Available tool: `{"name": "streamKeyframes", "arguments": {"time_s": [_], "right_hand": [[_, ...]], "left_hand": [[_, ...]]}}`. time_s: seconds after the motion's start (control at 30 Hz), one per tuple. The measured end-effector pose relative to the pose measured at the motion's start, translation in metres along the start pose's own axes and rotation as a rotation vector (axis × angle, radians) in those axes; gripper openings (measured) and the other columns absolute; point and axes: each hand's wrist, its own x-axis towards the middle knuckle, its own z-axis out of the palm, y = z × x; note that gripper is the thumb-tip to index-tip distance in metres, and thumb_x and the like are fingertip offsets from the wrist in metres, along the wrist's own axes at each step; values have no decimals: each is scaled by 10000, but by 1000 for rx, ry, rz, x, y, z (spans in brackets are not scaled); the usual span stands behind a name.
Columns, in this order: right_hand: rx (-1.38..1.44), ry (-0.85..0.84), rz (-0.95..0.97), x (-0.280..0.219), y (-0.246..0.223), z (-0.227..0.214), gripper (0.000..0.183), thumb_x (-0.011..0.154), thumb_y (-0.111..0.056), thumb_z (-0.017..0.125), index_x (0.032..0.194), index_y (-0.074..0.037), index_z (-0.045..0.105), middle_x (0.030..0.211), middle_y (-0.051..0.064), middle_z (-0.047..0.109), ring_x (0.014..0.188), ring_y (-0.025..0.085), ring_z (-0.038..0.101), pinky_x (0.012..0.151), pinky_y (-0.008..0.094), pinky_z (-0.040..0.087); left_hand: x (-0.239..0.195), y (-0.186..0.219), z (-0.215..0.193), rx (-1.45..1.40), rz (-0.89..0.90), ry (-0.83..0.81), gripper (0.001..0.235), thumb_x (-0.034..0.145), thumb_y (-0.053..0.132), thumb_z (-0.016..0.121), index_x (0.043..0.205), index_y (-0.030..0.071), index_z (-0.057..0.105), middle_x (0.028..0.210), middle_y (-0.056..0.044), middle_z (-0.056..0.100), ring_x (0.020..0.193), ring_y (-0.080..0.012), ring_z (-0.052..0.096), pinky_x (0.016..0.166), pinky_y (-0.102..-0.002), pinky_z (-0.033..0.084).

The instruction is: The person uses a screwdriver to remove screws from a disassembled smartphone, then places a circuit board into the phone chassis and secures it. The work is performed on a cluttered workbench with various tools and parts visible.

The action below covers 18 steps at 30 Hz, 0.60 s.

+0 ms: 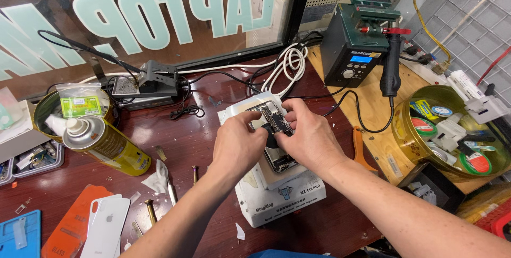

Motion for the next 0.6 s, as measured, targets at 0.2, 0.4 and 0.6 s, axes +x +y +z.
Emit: {"name": "streamKeyframes", "arguments": {"time_s": [0.2,0.4,0.6], "right_hand": [[24,6,8,-2,-2,1,600,757,-183,817,1289,-125,546,1110,115,740,1044,286,733,882,412,591],[2,28,-11,-5,1,4,574,784,-180,814,1293,-118,556,1124,137,727,1050,323,718,871,428,582],[39,47,-3,-7,4,7,544,788,-189,803,1274,-118,568,1118,128,738,1028,307,737,867,410,596]], "left_hand": [[26,-1,10,-38,-33,-101,470,814,185,640,1262,67,714,952,-207,788,874,-261,789,832,-367,592],[28,-2,14,-26,-72,-93,461,807,193,665,1247,69,724,982,-182,784,894,-249,775,839,-360,582],[26,3,14,-91,-97,-123,447,809,182,671,1233,51,729,947,-185,792,855,-242,784,802,-359,599]]}}
